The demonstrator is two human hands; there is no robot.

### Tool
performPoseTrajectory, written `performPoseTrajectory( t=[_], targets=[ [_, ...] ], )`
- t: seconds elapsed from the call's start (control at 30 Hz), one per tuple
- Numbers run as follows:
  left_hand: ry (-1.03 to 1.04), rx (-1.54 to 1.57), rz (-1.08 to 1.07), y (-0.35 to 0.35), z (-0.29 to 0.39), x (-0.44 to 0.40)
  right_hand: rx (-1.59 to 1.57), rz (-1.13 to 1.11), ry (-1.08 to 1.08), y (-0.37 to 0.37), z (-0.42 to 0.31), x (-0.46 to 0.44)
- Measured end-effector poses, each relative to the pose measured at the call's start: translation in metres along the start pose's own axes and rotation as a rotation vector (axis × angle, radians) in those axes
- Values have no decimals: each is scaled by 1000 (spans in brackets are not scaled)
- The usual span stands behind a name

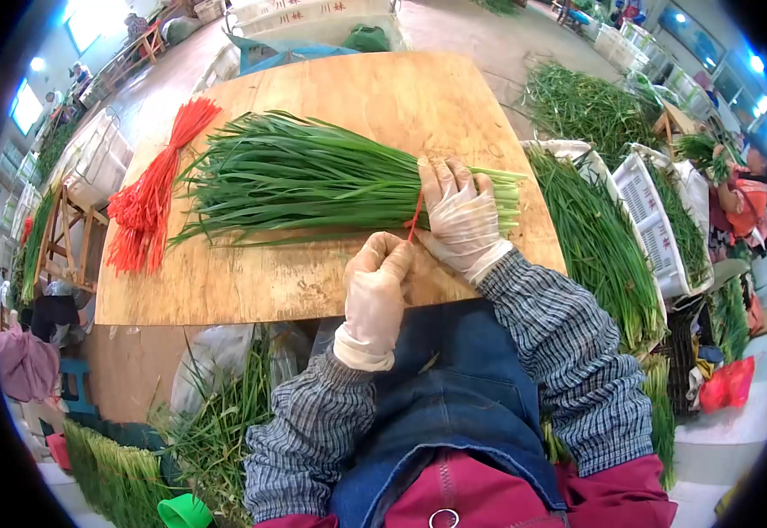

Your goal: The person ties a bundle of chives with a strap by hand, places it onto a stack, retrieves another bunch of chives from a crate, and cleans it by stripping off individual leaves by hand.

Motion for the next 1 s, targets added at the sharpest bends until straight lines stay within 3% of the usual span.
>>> performPoseTrajectory(
  t=[0.17,0.3,0.33,0.47,0.57,0.7,0.93,1.0],
  targets=[
    [1,9,17,6,7,2,104,80,-74,-14,9,-9],
    [-116,-32,26,2,-19,-21,43,-87,-43,10,11,-3],
    [-104,-22,20,2,-20,-20,-37,-255,-29,2,9,-6],
    [-111,80,6,4,-20,-12,25,-300,-60,-3,10,-14],
    [-64,45,45,2,-16,-7,-69,-270,41,11,10,-7],
    [66,-30,66,9,1,2,55,-112,113,14,0,-1],
    [131,-17,40,32,49,10,62,43,136,15,-7,7],
    [186,-167,56,40,68,5,51,99,134,15,-11,8]
  ],
)
Point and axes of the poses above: each hand's wrist, its own x-axis away from the middle knuckle, its own y-axis out of the palm, z = x × y, the point moved 6 cm from there along -x, towards the middle knuckle, and after that the axes turned 14 degrees about -y, right-handed, at the moved point
